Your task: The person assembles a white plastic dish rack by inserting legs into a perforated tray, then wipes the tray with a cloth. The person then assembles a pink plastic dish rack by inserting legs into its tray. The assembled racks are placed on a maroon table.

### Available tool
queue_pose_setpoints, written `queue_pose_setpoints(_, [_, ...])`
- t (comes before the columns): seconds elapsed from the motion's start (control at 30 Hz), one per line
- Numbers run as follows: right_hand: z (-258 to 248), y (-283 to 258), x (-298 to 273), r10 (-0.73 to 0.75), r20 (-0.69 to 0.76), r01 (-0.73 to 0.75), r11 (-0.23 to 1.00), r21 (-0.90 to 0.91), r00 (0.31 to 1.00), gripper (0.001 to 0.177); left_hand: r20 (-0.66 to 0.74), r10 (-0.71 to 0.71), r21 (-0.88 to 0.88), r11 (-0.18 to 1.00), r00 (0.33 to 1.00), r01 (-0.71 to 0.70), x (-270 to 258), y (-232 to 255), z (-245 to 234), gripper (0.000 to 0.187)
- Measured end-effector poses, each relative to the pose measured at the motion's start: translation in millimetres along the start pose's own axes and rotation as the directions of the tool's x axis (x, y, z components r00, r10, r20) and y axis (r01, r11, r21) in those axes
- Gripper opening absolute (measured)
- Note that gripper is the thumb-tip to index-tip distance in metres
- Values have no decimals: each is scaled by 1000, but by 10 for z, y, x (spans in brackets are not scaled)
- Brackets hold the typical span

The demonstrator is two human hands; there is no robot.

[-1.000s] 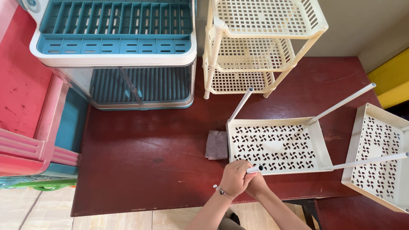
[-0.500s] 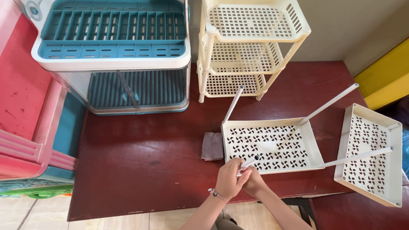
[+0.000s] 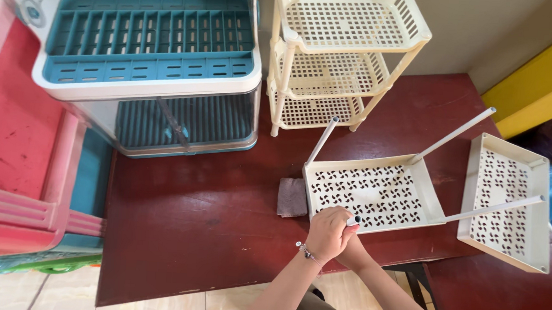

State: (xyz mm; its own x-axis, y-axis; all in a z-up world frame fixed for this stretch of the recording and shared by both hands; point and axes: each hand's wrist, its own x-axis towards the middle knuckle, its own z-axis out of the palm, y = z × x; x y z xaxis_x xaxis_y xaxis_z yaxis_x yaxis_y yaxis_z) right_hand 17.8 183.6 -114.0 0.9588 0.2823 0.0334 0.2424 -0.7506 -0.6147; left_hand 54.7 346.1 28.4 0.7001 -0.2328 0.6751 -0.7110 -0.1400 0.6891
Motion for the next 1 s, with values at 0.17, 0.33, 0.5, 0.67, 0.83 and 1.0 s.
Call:
queue_pose_setpoints(0.17, [-100,-16,51,-18,11,18,1000,-3,1000,28,63,-93,-40,995,994,95,-34,17,-34,16])
queue_pose_setpoints(0.33, [-516,-378,117,190,113,-212,951,227,975,31,134,-309,97,950,941,298,-203,-156,-89,25])
queue_pose_setpoints(0.5, [-949,-611,124,365,182,-400,891,217,913,40,178,-446,311,871,877,380,-384,-350,-104,71])
queue_pose_setpoints(0.67, [-1051,-396,39,418,186,-398,907,-139,889,31,220,-675,341,729,704,593,-433,-421,90,66])
queue_pose_setpoints(0.83, [-1069,-43,-28,460,77,-426,865,-266,885,21,100,-741,297,659,664,691,-402,-459,225,60])
queue_pose_setpoints(1.0, [-1229,308,-100,244,32,-220,918,-331,969,19,-335,-732,69,609,594,790,-531,-552,648,66])
